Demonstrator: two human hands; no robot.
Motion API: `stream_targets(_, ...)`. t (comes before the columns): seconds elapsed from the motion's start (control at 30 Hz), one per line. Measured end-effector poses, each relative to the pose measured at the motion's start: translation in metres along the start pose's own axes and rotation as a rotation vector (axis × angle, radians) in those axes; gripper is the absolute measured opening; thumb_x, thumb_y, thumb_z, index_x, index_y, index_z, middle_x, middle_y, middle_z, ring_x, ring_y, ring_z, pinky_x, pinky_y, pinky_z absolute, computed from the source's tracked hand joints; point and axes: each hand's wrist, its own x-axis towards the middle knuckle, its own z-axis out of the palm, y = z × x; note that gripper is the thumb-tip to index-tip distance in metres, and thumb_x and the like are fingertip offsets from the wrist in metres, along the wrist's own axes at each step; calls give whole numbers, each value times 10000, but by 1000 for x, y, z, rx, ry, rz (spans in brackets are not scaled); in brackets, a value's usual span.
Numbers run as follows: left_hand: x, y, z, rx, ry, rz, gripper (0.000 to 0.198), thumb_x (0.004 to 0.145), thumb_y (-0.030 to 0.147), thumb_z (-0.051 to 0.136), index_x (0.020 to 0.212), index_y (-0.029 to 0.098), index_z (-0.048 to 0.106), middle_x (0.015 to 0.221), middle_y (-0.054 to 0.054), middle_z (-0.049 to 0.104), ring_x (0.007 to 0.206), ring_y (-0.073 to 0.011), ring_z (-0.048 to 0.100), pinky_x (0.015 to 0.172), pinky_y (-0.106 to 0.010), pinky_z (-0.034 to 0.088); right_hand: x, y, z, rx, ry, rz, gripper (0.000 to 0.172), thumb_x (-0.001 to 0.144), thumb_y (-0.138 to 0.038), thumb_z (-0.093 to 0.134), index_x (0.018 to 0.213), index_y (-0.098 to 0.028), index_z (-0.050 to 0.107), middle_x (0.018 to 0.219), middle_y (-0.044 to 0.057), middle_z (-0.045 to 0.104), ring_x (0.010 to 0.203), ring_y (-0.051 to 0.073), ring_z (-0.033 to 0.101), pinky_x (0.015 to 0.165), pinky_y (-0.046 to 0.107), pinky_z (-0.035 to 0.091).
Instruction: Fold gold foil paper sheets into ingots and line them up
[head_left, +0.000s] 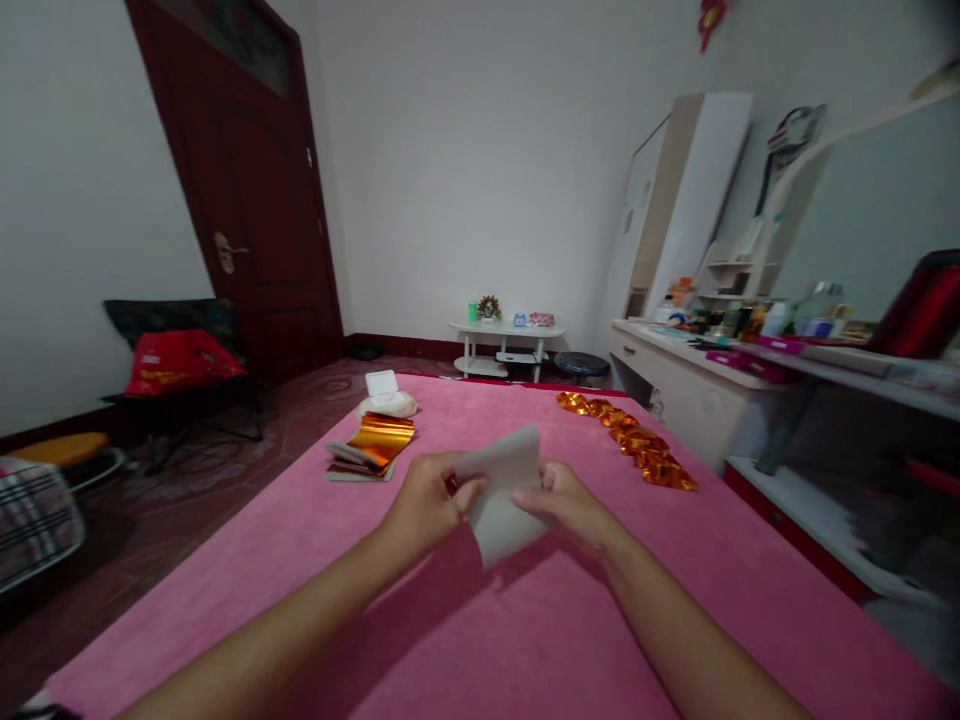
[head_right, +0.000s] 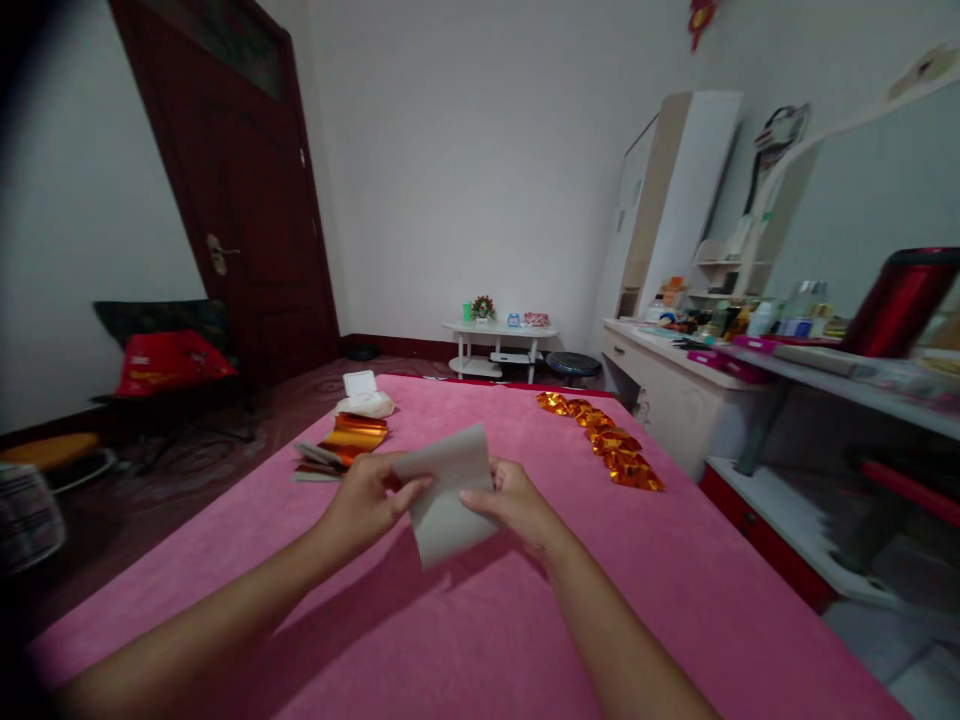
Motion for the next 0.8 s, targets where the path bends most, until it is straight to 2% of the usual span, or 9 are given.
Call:
stream_targets(0.1,10,-19,0,-467,84,-254,297,706,315,687,925,121,635,805,-61,684,665,-178,620,568,-254,482,-2,-7,6,117,4,-4,567,743,-351,700,1258,-200,517,980,76,688,823,206,660,692,298,510)
stream_targets(0.2,14,-41,4,-683,48,-476,462,595,263,781,1007,125,624,894,-77,694,728,-169,641,628,-239,499,-2,-13,6,164,84,-35,616,801,-383,633,1364,-282,404,921,56,687,727,187,666,608,290,523)
stream_targets(0.3,10,-56,11,-717,-53,-635,472,669,241,719,1110,135,589,835,-75,693,621,-132,621,521,-188,453,-1,-12,2,129,42,-21,458,796,-344,611,1233,-214,566,903,80,684,773,202,667,646,314,527)
stream_targets(0.37,6,-62,15,-695,-86,-686,539,712,215,664,1218,124,502,808,-80,682,544,-115,595,442,-170,401,0,-8,-1,-2,22,-15,386,753,-291,638,1123,-179,645,856,73,686,759,188,654,668,308,514)
stream_targets(0.5,3,-64,22,-639,-120,-665,706,689,154,666,1321,136,353,934,-82,648,528,-81,568,416,-159,392,3,-5,1,-498,72,-153,290,716,-236,656,998,-202,714,880,54,646,780,172,606,685,294,486)
stream_targets(0.6,4,-64,28,-585,-158,-569,744,680,142,681,1337,143,334,802,-27,629,471,-71,516,408,-163,381,-1,-13,6,-869,182,-313,178,748,-234,617,860,-256,754,992,78,606,955,229,562,809,368,472)
stream_targets(0.67,4,-64,33,-532,-190,-494,747,676,135,681,1339,129,338,708,3,599,465,-83,505,430,-181,391,-10,-20,9,-1061,190,-393,163,756,-229,621,808,-305,755,1131,79,584,1103,271,500,908,435,428)
stream_targets(0.73,1,-64,39,-491,-203,-439,747,656,115,688,1329,123,363,735,-10,597,548,-113,548,498,-213,433,-27,-23,9,-1182,60,-439,184,789,-226,604,818,-339,747,1263,52,547,1183,277,463,952,463,402)
stream_targets(0.8,-6,-63,44,-411,-183,-356,738,613,84,705,1294,140,425,882,-56,609,727,-160,591,628,-263,478,-48,-18,8,-1248,-128,-448,204,826,-252,583,915,-365,727,1291,37,553,1205,262,471,978,467,390)
